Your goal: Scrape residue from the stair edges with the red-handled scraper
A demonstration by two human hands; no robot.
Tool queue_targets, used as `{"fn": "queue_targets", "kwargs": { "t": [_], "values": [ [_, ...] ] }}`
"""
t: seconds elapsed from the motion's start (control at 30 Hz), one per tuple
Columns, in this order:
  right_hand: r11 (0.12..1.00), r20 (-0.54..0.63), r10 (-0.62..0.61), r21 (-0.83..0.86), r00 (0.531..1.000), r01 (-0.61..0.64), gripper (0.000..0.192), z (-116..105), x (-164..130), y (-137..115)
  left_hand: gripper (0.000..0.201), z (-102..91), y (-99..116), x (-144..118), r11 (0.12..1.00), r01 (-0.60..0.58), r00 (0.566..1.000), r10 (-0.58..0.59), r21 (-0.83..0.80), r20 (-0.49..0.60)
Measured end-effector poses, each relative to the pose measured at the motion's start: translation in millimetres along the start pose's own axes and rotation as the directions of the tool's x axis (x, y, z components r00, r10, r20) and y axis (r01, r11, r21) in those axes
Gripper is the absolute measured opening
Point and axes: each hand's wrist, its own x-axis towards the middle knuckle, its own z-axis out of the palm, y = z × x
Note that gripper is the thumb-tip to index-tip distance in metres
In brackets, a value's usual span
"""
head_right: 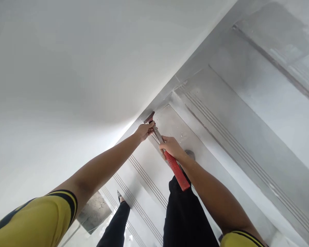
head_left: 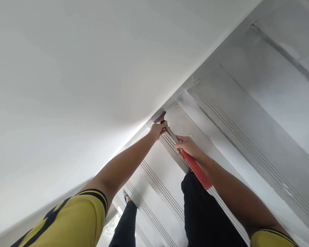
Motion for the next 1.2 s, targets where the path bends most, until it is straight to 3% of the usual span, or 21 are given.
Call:
{"fn": "queue_targets", "kwargs": {
  "t": [0.17,0.33,0.63,1.03,1.2],
  "values": [
    [1.000,-0.034,-0.008,0.009,0.999,0.008,0.007,3.4,6.0,-2.4,0.029,0.1,2.9,3.5,1.000,0.009,1.000,-0.009,-0.016,-0.003],
    [0.999,0.010,-0.008,-0.034,1.000,0.008,0.011,-6.2,14.3,2.5,0.027,3.3,1.0,4.5,1.000,0.003,0.999,-0.004,-0.015,-0.047],
    [0.997,0.077,-0.030,-0.075,0.997,0.036,0.022,-23.4,2.3,3.9,0.029,12.4,3.5,-5.9,1.000,-0.013,0.994,0.016,0.022,-0.107],
    [0.995,0.112,-0.034,-0.088,0.993,0.044,0.040,-31.0,-7.4,8.8,0.029,18.9,4.7,-16.1,0.998,-0.045,0.996,0.048,0.048,-0.081],
    [0.997,0.069,-0.017,-0.077,0.997,0.023,0.030,-34.6,-9.1,9.2,0.031,20.4,4.7,-13.8,0.997,-0.038,0.998,0.041,0.071,-0.041]
  ]
}}
